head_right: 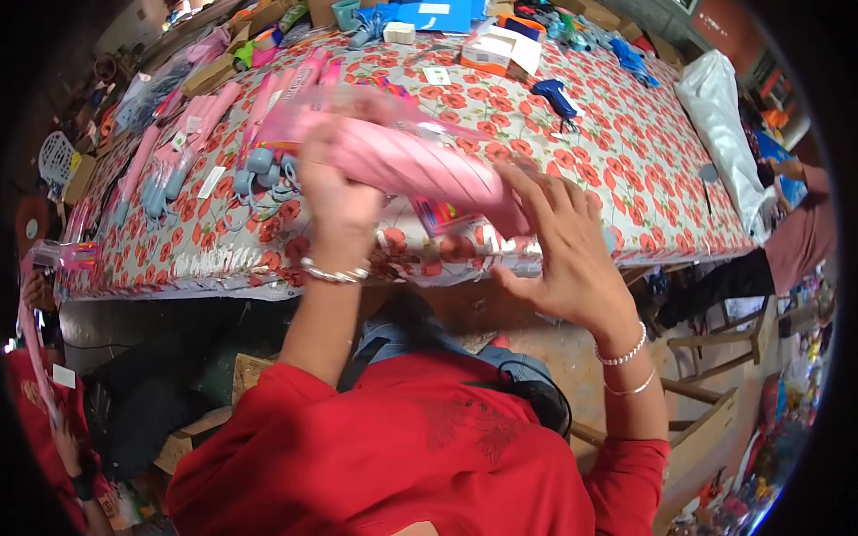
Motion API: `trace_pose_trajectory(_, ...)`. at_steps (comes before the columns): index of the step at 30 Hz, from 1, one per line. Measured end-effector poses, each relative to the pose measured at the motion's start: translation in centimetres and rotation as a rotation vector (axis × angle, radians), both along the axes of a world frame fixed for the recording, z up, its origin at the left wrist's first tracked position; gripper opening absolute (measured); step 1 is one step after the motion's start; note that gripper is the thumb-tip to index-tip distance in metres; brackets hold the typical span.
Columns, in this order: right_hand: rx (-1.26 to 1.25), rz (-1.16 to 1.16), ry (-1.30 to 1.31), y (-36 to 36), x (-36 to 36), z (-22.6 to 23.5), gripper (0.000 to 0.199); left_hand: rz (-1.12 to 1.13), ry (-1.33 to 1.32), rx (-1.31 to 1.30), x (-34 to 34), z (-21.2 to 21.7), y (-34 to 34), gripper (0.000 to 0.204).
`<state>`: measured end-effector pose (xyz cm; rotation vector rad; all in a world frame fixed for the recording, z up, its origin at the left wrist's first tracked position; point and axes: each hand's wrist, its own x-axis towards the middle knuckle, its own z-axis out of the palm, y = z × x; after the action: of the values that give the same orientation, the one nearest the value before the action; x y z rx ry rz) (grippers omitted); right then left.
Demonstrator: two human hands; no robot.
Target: Packaging pink plastic products into plastic sleeves and applying labels.
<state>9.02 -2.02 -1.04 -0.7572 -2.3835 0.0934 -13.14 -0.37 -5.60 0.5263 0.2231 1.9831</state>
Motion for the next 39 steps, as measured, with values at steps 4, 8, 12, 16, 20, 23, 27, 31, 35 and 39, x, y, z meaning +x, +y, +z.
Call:
trace_pose_trajectory(4,-0.473,-0.226,-0.270,0.3,1.7,0.4,0.052,-0.045,-0.032,0.167,-0.4,2.1,-1.4,0.030)
trace_pose_trajectory(8,-1.192,0.087,0.037,0.6,2.3,-2.5,0.046,-0.337,0.201,0.256,2.6,0.2,-2.0,0.040)
trace_pose_trajectory(12,-1.076,0.176,0.088,0.3,2.5,-3.1,0.046,-0.438,0.499,0.157,1.0,0.1,-1.8,0.051)
trace_pose_trajectory(16,-0.617,0.153,0.100,0.1,2.3,-3.5,0.049,-0.208,0.315,0.136,-1.6,0.3,-1.2,0.054)
trace_pose_trajectory(20,-0.682,0.190,0.147,-1.3,1.3,-3.4,0.052,-0.271,0.145,0.232,-2.1,0.0,-0.8,0.053)
trace_pose_trajectory(23,-1.730,0.461,0.403,-1.4,2.6,-3.5,0.057,-0.320,0.158,0.389,0.2,1.5,-1.5,0.050)
trace_pose_trajectory(27,-1.994,0.522,0.498,-2.3,2.6,-4.8,0.061,-0.183,0.230,0.354,-1.4,0.9,-0.3,0.045)
trace_pose_trajectory(31,-1.504,0.446,0.442,-1.7,2.1,-7.3,0.062,0.013,0.290,0.115,-2.2,0.8,0.5,0.041)
trace_pose_trajectory(35,-0.303,0.279,0.191,-0.5,1.8,-8.6,0.057,0.159,0.274,-0.330,-1.0,1.5,0.3,0.036)
trace_pose_trajectory(39,-2.208,0.513,0.562,-1.3,1.7,-7.0,0.059,-0.312,0.119,0.065,1.9,0.2,-0.6,0.031)
